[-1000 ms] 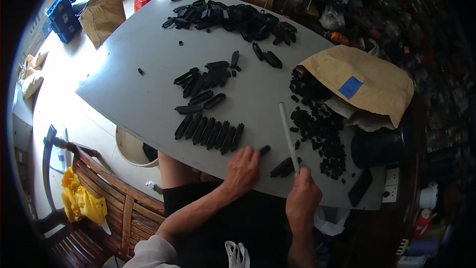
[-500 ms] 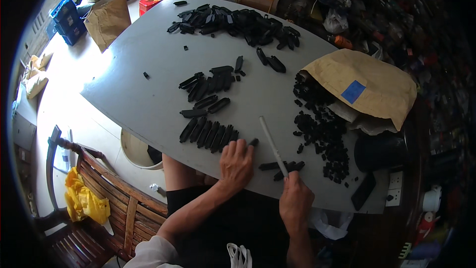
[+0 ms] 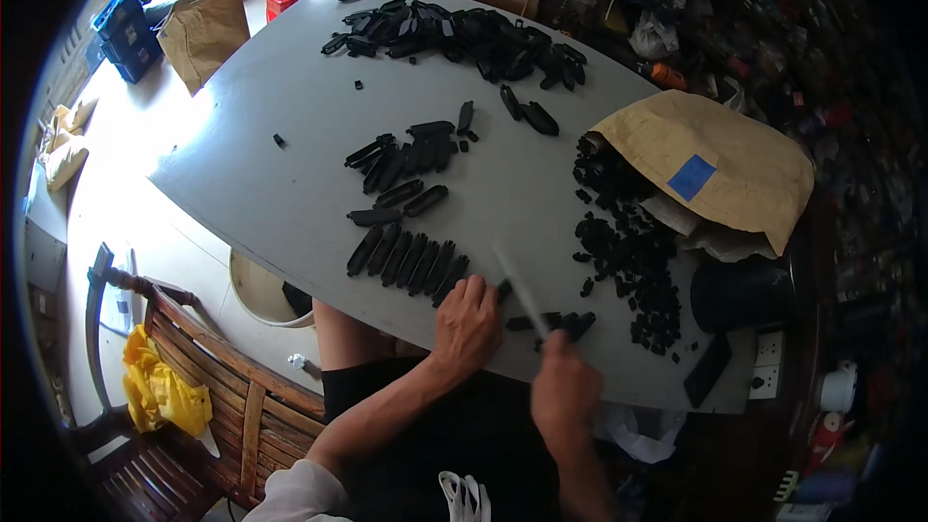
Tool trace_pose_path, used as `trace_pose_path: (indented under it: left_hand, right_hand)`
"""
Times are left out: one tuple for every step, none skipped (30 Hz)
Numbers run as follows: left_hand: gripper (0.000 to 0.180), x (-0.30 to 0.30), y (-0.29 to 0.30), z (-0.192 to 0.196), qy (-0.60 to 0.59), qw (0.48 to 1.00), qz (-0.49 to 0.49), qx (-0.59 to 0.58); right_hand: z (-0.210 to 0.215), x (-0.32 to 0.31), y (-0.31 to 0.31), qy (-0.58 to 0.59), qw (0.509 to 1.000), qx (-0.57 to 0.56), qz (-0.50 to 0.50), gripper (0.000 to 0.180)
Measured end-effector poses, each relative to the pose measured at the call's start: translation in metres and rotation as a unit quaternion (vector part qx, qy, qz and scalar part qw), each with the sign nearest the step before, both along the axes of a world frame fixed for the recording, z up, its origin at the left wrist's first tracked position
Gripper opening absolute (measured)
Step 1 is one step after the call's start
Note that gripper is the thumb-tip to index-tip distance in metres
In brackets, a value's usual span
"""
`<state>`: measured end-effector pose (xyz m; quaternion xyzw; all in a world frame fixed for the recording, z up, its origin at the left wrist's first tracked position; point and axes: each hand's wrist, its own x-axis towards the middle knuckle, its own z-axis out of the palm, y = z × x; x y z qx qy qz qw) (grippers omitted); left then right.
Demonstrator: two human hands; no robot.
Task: Assembling small black plastic components by snapping them together on a table.
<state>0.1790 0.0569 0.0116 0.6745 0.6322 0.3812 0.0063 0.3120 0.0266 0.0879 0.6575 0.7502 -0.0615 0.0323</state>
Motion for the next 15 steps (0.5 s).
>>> trace_pose_path:
  left_hand:
    - [0.008,0.001,0.0,0.0,-0.005,1.0,-0.007,0.001]
    - [0.008,-0.001,0.0,-0.001,-0.005,1.0,-0.005,0.0]
    - [0.008,-0.002,0.0,-0.001,-0.002,1.0,-0.006,-0.001]
    - [0.008,-0.002,0.0,-0.002,0.001,1.0,-0.006,-0.001]
    - [0.008,-0.003,0.0,-0.002,0.001,1.0,-0.006,-0.001]
    - [0.009,-0.003,0.0,-0.003,-0.003,1.0,-0.009,-0.002]
    - [0.009,-0.003,0.001,-0.003,-0.006,1.0,-0.011,-0.002]
    - [0.009,-0.003,0.0,-0.003,-0.005,1.0,-0.009,-0.002]
    - [0.011,-0.001,0.0,-0.003,-0.011,1.0,-0.022,-0.016]
    - [0.014,0.0,0.0,-0.003,-0.016,0.999,-0.034,-0.031]
    - [0.014,0.003,0.0,0.0,-0.015,0.999,-0.032,-0.031]
    - [0.018,0.007,-0.001,0.005,-0.027,0.998,-0.055,-0.002]
    - [0.022,0.007,-0.003,0.01,-0.039,0.996,-0.078,0.027]
    - [0.022,0.004,-0.007,0.015,-0.038,0.996,-0.078,0.028]
    - [0.03,-0.003,-0.012,0.02,0.005,1.0,-0.008,0.017]
  right_hand:
    - [-0.009,0.0,0.005,0.006,0.998,-0.057,0.01,0.008]
    - [-0.008,0.001,0.007,0.006,0.998,-0.058,0.011,0.008]
    - [-0.005,0.005,0.009,0.023,0.999,-0.03,0.014,0.007]
    - [-0.001,0.007,0.01,0.041,0.999,-0.002,0.016,0.007]
    - [0.003,0.007,0.011,0.04,0.999,-0.002,0.016,0.007]
    - [0.008,0.007,0.011,0.077,0.997,0.019,-0.014,0.007]
    - [0.012,0.006,0.011,0.113,0.992,0.04,-0.044,0.008]
    - [0.015,0.007,0.011,0.114,0.992,0.04,-0.042,0.008]
    - [0.017,0.007,0.011,0.122,0.99,0.047,-0.054,0.007]
    - [0.019,0.007,0.011,0.131,0.988,0.053,-0.066,0.007]
    - [0.018,0.007,0.011,0.133,0.988,0.053,-0.064,0.007]
    - [0.018,0.007,0.01,0.138,0.987,0.04,-0.071,0.007]
    - [0.017,0.007,0.009,0.143,0.986,0.028,-0.078,0.007]
    - [0.017,0.009,0.008,0.144,0.986,0.029,-0.078,0.007]
    - [0.016,0.011,0.005,0.136,0.988,0.04,-0.065,0.008]
